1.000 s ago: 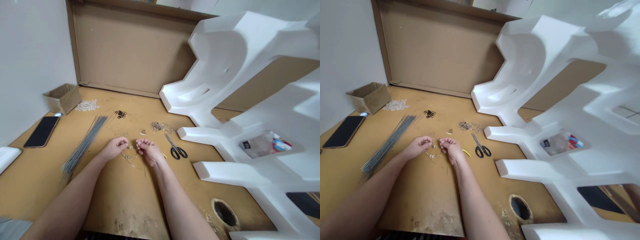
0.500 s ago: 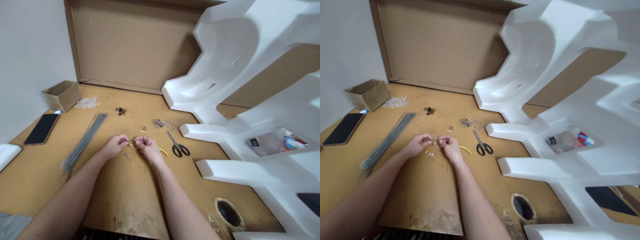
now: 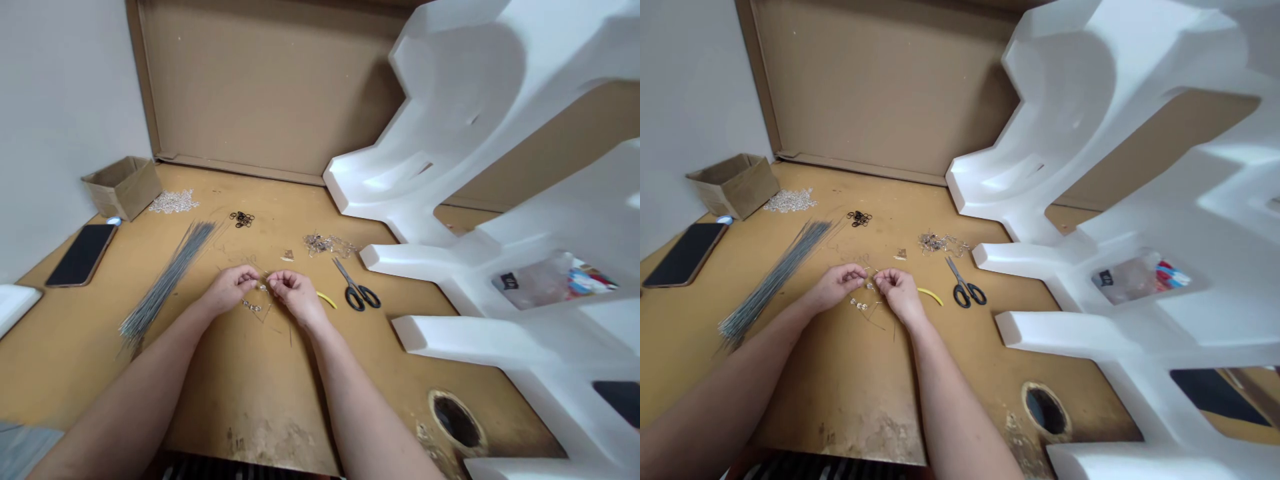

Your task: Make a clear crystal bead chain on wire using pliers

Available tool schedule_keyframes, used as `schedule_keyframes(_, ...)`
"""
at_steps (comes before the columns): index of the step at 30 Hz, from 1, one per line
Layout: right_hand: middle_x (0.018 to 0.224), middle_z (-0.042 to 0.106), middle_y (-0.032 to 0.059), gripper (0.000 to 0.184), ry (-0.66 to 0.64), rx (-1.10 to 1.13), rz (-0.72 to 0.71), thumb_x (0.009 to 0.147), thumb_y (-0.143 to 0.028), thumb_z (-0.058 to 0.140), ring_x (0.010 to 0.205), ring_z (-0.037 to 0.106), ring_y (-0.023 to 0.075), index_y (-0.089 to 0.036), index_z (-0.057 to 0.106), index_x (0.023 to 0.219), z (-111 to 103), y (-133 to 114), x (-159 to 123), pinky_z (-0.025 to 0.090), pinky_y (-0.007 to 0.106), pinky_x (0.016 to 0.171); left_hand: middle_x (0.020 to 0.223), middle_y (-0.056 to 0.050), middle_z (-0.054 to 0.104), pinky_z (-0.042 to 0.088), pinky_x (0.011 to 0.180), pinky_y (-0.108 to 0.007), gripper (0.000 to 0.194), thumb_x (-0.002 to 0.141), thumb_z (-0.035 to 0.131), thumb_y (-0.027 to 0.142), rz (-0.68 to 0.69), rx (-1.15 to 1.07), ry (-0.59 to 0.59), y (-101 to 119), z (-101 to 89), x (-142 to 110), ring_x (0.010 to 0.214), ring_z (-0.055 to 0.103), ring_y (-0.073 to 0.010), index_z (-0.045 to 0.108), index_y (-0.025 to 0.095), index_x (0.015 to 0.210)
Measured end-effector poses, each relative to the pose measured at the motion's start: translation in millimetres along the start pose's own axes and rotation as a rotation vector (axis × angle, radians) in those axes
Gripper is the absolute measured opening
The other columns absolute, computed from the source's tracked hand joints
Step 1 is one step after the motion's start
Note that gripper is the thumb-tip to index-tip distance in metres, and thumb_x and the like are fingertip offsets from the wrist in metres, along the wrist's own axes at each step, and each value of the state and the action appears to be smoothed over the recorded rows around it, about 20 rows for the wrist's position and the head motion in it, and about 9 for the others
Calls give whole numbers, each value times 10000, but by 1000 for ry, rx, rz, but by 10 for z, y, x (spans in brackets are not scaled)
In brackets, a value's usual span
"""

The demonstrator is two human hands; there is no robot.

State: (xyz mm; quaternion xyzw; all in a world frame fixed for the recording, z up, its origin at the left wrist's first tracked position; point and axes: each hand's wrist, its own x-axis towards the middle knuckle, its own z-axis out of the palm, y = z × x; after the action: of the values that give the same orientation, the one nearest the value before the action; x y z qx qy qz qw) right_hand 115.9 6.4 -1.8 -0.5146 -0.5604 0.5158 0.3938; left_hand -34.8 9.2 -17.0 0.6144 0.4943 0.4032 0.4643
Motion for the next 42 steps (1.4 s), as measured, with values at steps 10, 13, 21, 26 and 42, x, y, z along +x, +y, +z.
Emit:
schedule_keyframes(10, 496, 438, -49, 90, 32, -345, -96, 648, -202, 470, 484, 382, 88, -164, 531, 594, 32, -106, -36, 317, 214, 502, 698, -11, 597, 402, 673, -247, 85, 648, 528, 206, 129, 178, 28, -32, -22, 20, 685, 526, -130, 600, 185, 691)
schedule_keyframes(13, 525, 482, -39, 89, 19, -403, -118, 650, -178, 472, 511, 417, 94, -162, 548, 606, 41, -100, -34, 331, 219, 527, 741, -24, 600, 388, 732, -262, 74, 654, 536, 221, 230, 250, 70, 6, -37, 17, 764, 530, -147, 603, 190, 654)
schedule_keyframes(21, 512, 489, -49, 114, -26, 13, -22, 607, -257, 585, 460, 392, 61, -150, 571, 646, 58, -74, -40, 295, 195, 462, 596, 11, 526, 351, 554, -223, 70, 653, 508, 172, 167, 342, 87, 101, -12, -41, 582, 459, -104, 558, 168, 604)
schedule_keyframes(26, 507, 523, -28, 246, -116, 250, 143, 559, -361, 659, 420, 395, 39, -135, 569, 599, -5, -109, -49, 226, 169, 391, 596, 19, 494, 357, 553, -218, 74, 671, 484, 174, 174, 306, 152, 75, -10, -33, 568, 438, -93, 525, 163, 610)
schedule_keyframes(42, 427, 387, -59, 289, -429, 389, 225, 545, -318, 677, 383, 265, 21, -140, 450, 524, -137, -193, -96, 96, 165, 359, 557, 18, 460, 340, 571, -238, 101, 665, 457, 142, 354, 287, 184, 170, -67, -65, 587, 427, -115, 476, 173, 571)
